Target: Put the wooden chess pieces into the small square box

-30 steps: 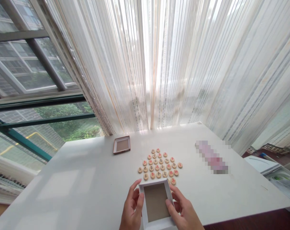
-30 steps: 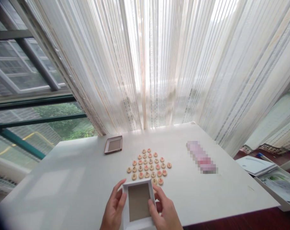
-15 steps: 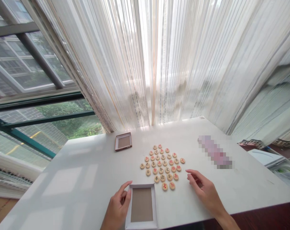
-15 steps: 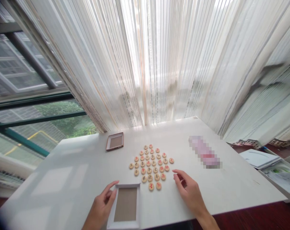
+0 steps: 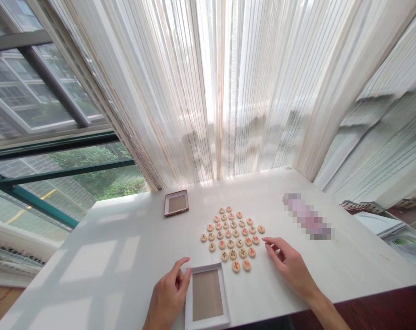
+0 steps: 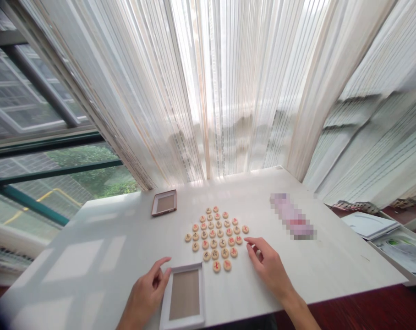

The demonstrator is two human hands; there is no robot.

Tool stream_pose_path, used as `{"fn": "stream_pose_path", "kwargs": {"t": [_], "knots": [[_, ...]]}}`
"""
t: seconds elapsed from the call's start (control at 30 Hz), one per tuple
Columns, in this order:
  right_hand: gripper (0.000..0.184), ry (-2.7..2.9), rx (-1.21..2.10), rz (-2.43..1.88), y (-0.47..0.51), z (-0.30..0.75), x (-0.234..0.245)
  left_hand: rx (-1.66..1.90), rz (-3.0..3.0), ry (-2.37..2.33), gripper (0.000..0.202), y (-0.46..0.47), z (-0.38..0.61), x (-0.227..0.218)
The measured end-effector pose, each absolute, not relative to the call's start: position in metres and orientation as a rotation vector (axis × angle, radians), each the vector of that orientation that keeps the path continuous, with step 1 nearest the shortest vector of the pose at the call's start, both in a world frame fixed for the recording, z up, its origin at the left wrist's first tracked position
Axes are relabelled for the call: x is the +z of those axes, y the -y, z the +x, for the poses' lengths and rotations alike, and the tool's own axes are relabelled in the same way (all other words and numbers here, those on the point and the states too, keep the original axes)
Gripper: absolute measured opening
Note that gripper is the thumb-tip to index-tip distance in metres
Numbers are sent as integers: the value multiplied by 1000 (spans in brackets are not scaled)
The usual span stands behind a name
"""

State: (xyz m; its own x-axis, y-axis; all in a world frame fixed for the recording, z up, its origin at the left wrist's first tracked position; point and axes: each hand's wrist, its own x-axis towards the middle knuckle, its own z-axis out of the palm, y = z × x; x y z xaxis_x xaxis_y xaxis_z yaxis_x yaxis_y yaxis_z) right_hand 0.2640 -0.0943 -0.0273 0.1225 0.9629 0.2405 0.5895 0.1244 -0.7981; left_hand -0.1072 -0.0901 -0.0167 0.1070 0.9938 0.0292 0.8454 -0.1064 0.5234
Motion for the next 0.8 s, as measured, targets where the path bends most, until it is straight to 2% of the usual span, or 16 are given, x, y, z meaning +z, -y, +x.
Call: {"fn": "stream_pose_path", "kwargs": {"t": [0.17,0.37,0.57,0.7,0.8], "knots": [[26,1679,528,-1476,81,260,-17,543,2036,-1759,37,83,-104,-17],[23,1633,486,-1490,87,263,-27,586,2035,-1763,31,77,-105,-22],[21,1630,466,-1487,96,261,-31,765,2190,-1524,22,67,-84,11],[20,1743,414,-1371,100,244,-22,721,2294,-1288,15,60,-66,31],[20,1959,410,-1248,99,224,-10,661,2269,-1250,11,58,-67,30]]}}
